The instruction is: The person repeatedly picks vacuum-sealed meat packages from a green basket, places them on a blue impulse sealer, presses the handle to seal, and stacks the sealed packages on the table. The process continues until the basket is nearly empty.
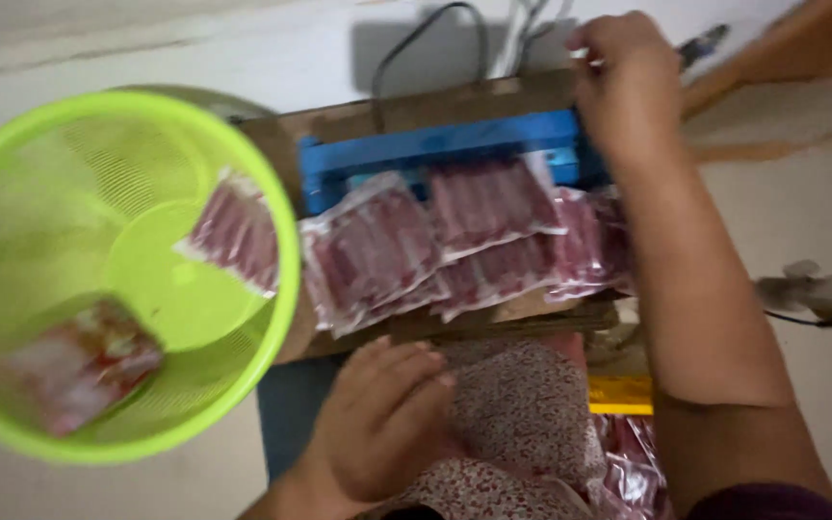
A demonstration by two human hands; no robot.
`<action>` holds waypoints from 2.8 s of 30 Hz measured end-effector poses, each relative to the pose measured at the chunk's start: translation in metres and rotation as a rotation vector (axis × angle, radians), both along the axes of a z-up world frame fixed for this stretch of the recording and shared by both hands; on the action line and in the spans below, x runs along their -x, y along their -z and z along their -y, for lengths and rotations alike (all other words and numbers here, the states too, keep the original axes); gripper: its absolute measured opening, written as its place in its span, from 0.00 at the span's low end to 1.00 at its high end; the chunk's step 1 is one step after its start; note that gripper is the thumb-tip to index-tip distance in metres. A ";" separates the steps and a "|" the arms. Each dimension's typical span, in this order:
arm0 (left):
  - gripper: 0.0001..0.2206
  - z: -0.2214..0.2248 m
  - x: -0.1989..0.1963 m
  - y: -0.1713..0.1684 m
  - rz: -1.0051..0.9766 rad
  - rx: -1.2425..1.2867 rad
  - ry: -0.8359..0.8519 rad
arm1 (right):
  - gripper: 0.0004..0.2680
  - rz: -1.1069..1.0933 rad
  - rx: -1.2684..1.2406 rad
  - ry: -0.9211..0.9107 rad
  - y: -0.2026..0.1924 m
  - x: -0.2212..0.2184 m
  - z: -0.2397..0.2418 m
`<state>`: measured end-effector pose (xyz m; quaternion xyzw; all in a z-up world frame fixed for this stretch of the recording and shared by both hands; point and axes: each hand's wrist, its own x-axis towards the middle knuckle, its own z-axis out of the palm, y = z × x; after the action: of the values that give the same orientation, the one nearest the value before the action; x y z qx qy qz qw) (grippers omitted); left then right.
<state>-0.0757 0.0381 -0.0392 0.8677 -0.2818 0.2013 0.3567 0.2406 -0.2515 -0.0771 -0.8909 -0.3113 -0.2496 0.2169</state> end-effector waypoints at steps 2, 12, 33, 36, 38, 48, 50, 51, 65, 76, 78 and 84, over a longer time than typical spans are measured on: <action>0.34 -0.011 -0.023 -0.069 -0.677 -0.800 0.139 | 0.10 0.045 0.134 0.093 0.006 -0.007 0.006; 0.22 -0.177 -0.095 -0.044 -0.771 -0.194 -0.620 | 0.04 0.094 0.024 0.084 -0.006 0.006 0.005; 0.25 -0.231 -0.141 0.082 -0.961 -0.244 -0.618 | 0.20 -0.692 -0.256 0.330 -0.045 0.147 -0.053; 0.25 -0.225 -0.133 0.056 -0.946 -0.184 -0.601 | 0.23 -0.801 -0.176 0.417 -0.034 0.133 -0.057; 0.25 -0.215 -0.124 0.027 -0.930 -0.165 -0.582 | 0.27 -0.777 -0.347 0.378 0.009 0.110 -0.047; 0.08 -0.191 -0.081 -0.056 -0.819 0.026 -0.732 | 0.24 -1.011 -0.884 0.209 -0.039 0.147 -0.052; 0.09 -0.182 -0.072 -0.070 -0.737 0.119 -0.790 | 0.23 -0.952 -0.954 0.085 -0.052 0.154 -0.043; 0.09 -0.178 -0.069 -0.074 -0.739 0.120 -0.785 | 0.23 -0.950 -0.953 0.090 -0.062 0.162 -0.037; 0.17 -0.081 -0.069 -0.065 -0.538 0.571 -0.377 | 0.17 -0.276 -0.257 0.257 -0.043 0.201 0.013; 0.19 0.046 -0.073 -0.038 -0.712 1.036 -0.092 | 0.05 -0.799 -1.532 -0.209 -0.046 0.214 -0.067; 0.10 0.044 -0.078 -0.024 -0.711 1.012 -0.115 | 0.05 -0.786 -1.544 -0.184 -0.049 0.214 -0.066; 0.03 0.032 -0.094 0.031 -0.654 0.975 -0.273 | 0.05 -0.773 -1.368 -0.093 -0.023 0.218 -0.058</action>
<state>0.0181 0.0062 -0.0702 0.6494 0.0813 0.0740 0.7524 0.0230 -0.1937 -0.0543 -0.5692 -0.0281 -0.0488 0.8203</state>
